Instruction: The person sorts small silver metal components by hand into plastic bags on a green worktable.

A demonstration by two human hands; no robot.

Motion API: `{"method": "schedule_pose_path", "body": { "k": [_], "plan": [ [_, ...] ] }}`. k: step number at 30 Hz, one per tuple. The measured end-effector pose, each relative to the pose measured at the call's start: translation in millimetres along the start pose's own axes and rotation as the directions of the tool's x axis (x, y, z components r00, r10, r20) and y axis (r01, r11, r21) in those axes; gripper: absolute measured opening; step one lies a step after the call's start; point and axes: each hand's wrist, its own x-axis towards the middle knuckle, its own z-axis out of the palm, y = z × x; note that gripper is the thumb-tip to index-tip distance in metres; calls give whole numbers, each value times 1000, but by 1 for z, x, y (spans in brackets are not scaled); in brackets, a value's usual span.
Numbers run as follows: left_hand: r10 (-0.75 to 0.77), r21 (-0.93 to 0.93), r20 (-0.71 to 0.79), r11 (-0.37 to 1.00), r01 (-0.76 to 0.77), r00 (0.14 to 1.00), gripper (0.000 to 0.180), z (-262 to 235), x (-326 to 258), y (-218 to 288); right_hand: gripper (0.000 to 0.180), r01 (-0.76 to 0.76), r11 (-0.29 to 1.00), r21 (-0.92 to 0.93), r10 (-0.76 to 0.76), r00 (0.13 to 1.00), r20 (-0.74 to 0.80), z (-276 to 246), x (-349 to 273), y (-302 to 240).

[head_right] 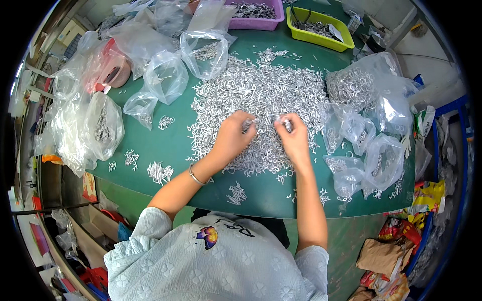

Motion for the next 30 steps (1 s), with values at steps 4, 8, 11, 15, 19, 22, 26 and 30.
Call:
{"method": "schedule_pose_path", "body": {
  "k": [4,8,11,15,19,22,26,30],
  "plan": [
    [-540,-730,430,263,630,724,16,-26,4,-12,11,-316,689,652,281,946,162,-14,-6,-33],
    [-518,-830,440,77,552,734,15,-53,1,-18,12,-413,569,711,271,911,312,-12,-3,-37],
    [-562,-516,278,596,615,779,19,-56,4,-30,22,-317,788,529,126,923,364,-12,10,-6],
    [-54,95,-20,994,56,998,22,-36,9,-42,33,271,824,-498,-180,958,223,35,12,-28],
    [-185,286,172,949,131,968,19,-40,12,-28,29,354,540,-764,-128,931,341,52,3,-32],
    [-123,313,208,948,53,970,23,-44,9,-35,26,372,593,-714,-178,926,334,46,1,-31],
    [17,230,206,971,-65,978,24,-42,7,-30,22,354,618,-702,-161,931,327,39,1,-30],
    [33,305,286,944,-124,958,24,-34,12,-29,21,288,632,-719,-42,940,339,39,3,-40]
  ]
}}
